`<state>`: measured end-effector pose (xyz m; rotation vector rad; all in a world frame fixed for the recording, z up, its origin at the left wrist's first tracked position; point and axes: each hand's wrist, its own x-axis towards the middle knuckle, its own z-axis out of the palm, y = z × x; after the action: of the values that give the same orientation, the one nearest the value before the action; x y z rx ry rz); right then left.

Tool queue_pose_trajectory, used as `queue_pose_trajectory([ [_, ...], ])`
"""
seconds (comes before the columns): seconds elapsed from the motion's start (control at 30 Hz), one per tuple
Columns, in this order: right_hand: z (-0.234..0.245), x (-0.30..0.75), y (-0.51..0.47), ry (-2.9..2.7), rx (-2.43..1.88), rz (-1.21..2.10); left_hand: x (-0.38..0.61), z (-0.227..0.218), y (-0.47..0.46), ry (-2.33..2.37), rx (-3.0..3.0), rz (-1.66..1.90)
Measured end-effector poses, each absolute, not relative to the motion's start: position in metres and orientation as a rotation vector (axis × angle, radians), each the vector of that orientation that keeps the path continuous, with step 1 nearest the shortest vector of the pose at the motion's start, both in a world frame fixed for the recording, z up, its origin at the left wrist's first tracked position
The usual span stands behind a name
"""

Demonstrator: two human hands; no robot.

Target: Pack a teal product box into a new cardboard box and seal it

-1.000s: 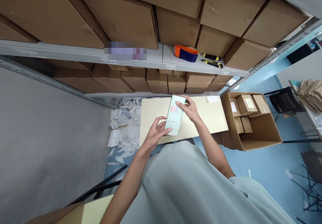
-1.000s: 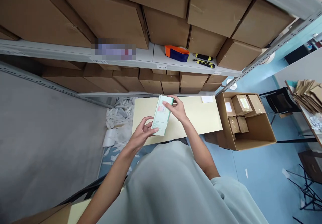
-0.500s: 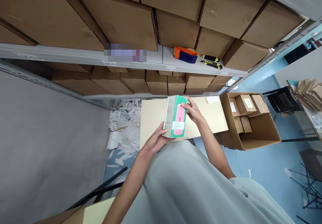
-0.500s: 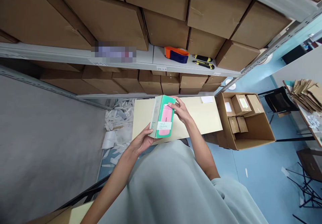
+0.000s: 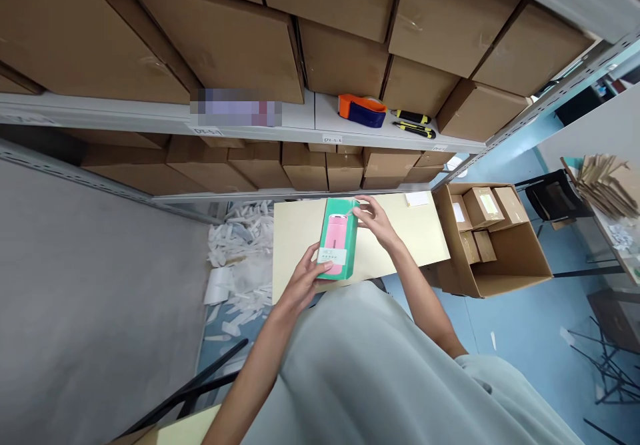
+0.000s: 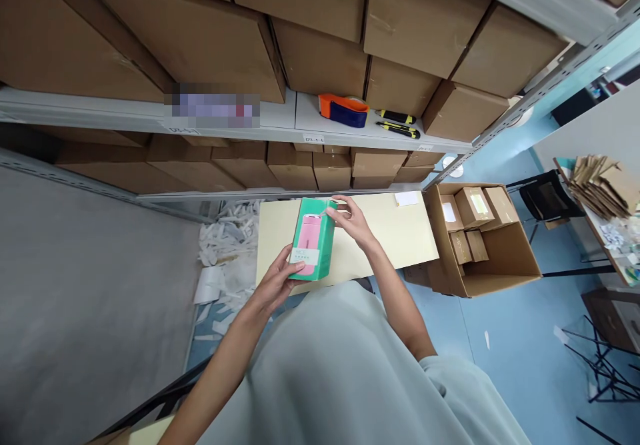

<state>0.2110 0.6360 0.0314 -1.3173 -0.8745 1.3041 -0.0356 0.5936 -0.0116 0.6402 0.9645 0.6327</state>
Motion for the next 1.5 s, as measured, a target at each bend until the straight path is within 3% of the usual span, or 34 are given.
queue_pose_trajectory([
  [0.17, 0.03, 0.21, 0.635, -0.762, -1.158, 1.504, -0.036, -0.018, 0.591, 0.823, 0.442, 0.58],
  [0.53, 0.02, 0.193, 0.644, -0.86, -1.38, 1.144, -0.027, -0.005, 0.594, 1.052, 0.759, 0.609],
  [0.73, 0.022, 0.193, 0.64, -0.92, -1.332, 1.182, -0.027, -0.012, 0.588, 1.065, 0.703, 0.636],
  [1.0, 0.026, 0.209, 0.631, -0.767, -1.138, 1.505, -0.056, -0.027, 0.598, 0.829, 0.465, 0.523],
  [1.3, 0.015, 0.193, 0.642, -0.83, -1.326, 1.247, -0.042, -0.006, 0.598, 1.027, 0.72, 0.563],
  [1.5, 0.014, 0.199, 0.633, -0.833, -1.336, 1.326, -0.044, -0.006, 0.595, 1.093, 0.676, 0.615],
])
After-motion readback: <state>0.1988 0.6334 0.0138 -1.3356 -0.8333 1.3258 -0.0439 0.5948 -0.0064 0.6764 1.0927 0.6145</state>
